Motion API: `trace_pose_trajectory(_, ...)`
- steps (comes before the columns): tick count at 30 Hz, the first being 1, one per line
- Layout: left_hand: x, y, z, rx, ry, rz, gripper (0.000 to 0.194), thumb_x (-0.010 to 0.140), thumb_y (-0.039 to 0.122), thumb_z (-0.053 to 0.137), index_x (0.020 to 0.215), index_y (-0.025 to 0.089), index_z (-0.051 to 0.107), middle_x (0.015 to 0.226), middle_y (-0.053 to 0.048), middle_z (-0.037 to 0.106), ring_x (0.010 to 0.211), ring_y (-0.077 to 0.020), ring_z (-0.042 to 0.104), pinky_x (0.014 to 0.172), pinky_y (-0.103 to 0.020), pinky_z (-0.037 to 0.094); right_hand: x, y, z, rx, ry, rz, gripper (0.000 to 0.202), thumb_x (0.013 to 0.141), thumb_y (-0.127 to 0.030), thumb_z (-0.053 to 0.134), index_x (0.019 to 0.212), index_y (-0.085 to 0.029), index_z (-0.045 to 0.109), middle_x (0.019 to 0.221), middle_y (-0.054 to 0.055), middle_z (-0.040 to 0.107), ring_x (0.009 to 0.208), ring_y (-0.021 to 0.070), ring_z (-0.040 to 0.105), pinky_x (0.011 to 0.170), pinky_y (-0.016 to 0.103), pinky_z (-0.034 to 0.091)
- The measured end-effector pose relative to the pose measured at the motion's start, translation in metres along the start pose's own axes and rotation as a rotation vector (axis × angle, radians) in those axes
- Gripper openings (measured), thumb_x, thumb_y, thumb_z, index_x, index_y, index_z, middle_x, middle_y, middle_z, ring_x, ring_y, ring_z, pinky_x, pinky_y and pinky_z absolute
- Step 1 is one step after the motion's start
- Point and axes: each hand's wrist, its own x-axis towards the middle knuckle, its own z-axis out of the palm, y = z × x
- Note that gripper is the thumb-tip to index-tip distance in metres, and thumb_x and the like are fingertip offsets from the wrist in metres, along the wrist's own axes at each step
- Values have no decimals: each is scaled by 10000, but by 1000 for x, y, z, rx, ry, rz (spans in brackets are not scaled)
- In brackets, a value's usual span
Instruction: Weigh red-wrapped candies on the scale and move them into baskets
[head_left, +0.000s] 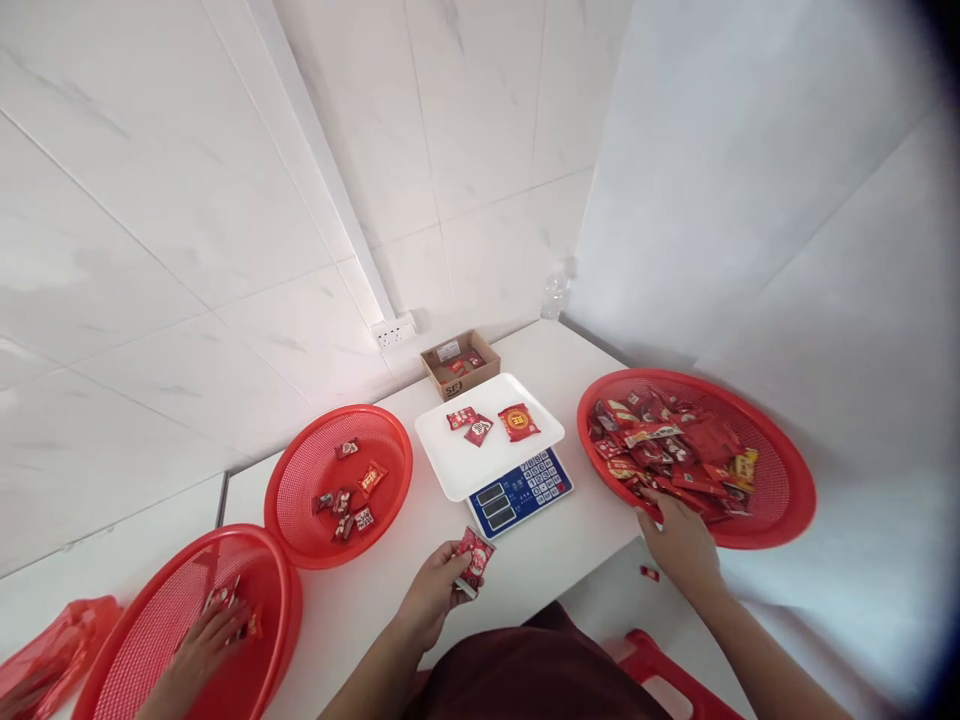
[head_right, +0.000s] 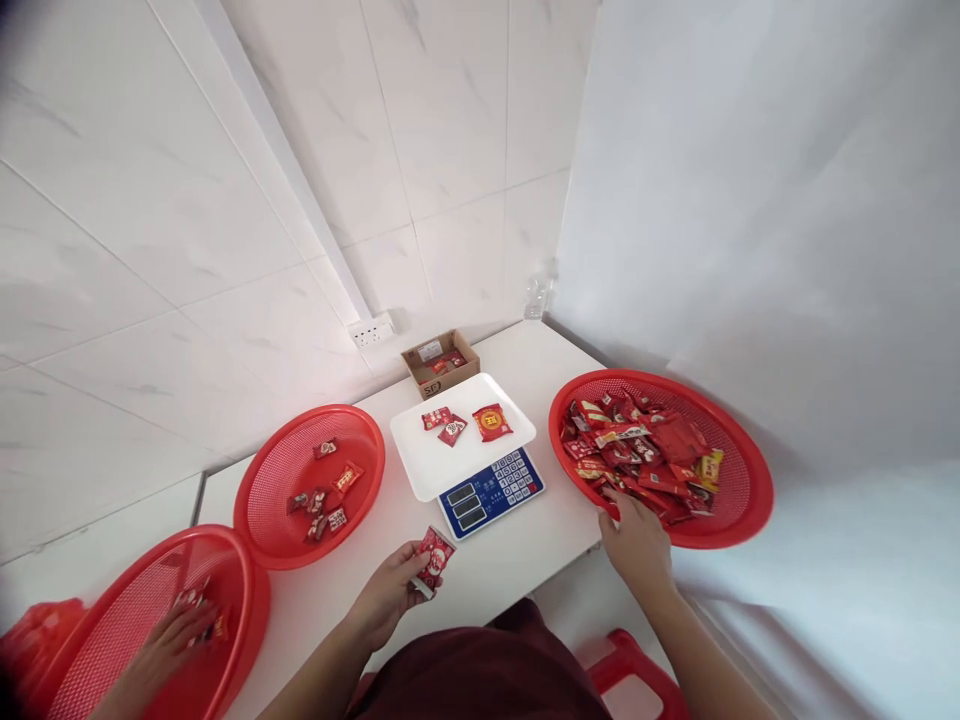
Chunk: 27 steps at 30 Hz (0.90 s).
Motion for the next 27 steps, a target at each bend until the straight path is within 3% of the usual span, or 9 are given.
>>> trace_pose_trajectory(5,6,-2,12,-59,75,15,599,521,577,739,916,176,534,749,10,609,690,-121,576,691,-265,417,11,-3,-6,-207,-244,-41,512,873,-392,309,1249,-101,500,1189,176,614,1036,291,593,851,420,443)
trace_pose_trajectory(10,16,-4,21,-120,162,62,571,518,578,752,856,169,542,696,31,570,621,-88,521,703,-271,426,18,-8,-10,-282,-392,-82,506,905,-379,251,1275,-132,492,1038,149,685,947,263,642,791,381,469)
trace_pose_trajectory(17,36,7,32,-28,186,189,569,553,597,729,867,145,586,691,20,590,580,-68,483,611,-220,384,17,-2,-13,-279,-370,-144,495,904,-348,247,1285,-148,491,1129,134,662,968,242,642,780,346,475)
trace_pose_trajectory(23,67,34,51,13,159,261,543,595,568,711,920,148,599,874,-61,662,758,-144,593,728,-279,442,18,0,-10,-286,-370,-181,483,898,-299,270,1303,-133,473,1207,122,623,1000,237,630,804,344,465)
trace_pose_trajectory(27,93,59,56,254,176,302,495,697,470,657,1065,149,577,968,-94,661,828,-188,617,765,-325,466,18,-1,-12,-281,-371,-186,485,893,-274,260,1292,-117,486,1154,134,650,959,253,642,794,373,474)
